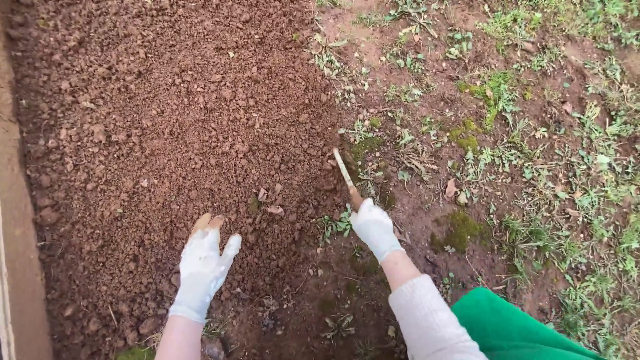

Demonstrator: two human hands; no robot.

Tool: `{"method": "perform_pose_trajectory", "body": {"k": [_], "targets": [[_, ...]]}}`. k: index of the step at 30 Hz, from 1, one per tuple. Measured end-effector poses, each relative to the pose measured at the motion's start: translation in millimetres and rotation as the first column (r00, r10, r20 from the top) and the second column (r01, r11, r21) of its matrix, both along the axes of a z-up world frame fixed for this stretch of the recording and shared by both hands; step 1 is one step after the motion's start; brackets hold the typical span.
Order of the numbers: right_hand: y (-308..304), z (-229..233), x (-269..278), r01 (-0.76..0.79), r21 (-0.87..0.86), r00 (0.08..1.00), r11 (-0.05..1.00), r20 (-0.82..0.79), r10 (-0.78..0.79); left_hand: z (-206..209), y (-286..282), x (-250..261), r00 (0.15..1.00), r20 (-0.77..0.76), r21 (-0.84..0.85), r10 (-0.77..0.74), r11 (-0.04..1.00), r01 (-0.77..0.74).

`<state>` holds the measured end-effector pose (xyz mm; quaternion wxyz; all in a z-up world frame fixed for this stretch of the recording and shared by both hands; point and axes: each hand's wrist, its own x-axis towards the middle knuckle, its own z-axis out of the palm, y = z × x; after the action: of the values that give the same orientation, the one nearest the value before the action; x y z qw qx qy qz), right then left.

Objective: Raking and leveling soil in a raised garden bed using a hand rake and gloved hands.

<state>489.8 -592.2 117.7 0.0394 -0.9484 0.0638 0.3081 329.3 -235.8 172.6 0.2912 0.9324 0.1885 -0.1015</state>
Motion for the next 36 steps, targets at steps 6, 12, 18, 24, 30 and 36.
{"method": "perform_pose_trajectory", "body": {"k": [6, 12, 18, 24, 30, 36], "targets": [[31.5, 12.0, 73.8, 0.236, 0.232, 0.966, 0.943, 0.044, -0.253, -10.6, -1.5, 4.7, 0.992, 0.119, 0.063, -0.042, 0.997, 0.034], [-14.1, -126.8, 15.2, -0.308, -0.213, 0.624, 0.927, 0.690, 0.366, -4.8, 2.1, 13.7, 0.991, -0.131, 0.233, -0.039, 0.970, 0.069], [5.4, 18.3, 41.5, -0.057, 0.066, 0.989, 0.996, 0.139, 0.047, 4.0, 0.0, 15.6, 0.979, -0.201, 0.148, -0.006, 0.988, 0.037], [24.5, -66.0, 142.6, 0.014, 0.114, 0.983, 0.993, 0.181, -0.034, 14.9, -4.9, 21.9, 0.968, -0.248, 0.145, 0.040, 0.989, -0.003], [30.9, 21.1, 63.2, -0.036, 0.129, 0.999, 0.991, 0.019, 0.034, 31.2, -12.5, 31.2, 0.959, -0.278, 0.106, 0.053, 0.994, -0.024], [23.8, 66.0, 79.5, -0.158, 0.026, 0.986, 0.987, 0.055, 0.156, 37.3, -13.2, 31.3, 0.956, -0.293, 0.138, 0.008, 0.990, 0.034]]}}
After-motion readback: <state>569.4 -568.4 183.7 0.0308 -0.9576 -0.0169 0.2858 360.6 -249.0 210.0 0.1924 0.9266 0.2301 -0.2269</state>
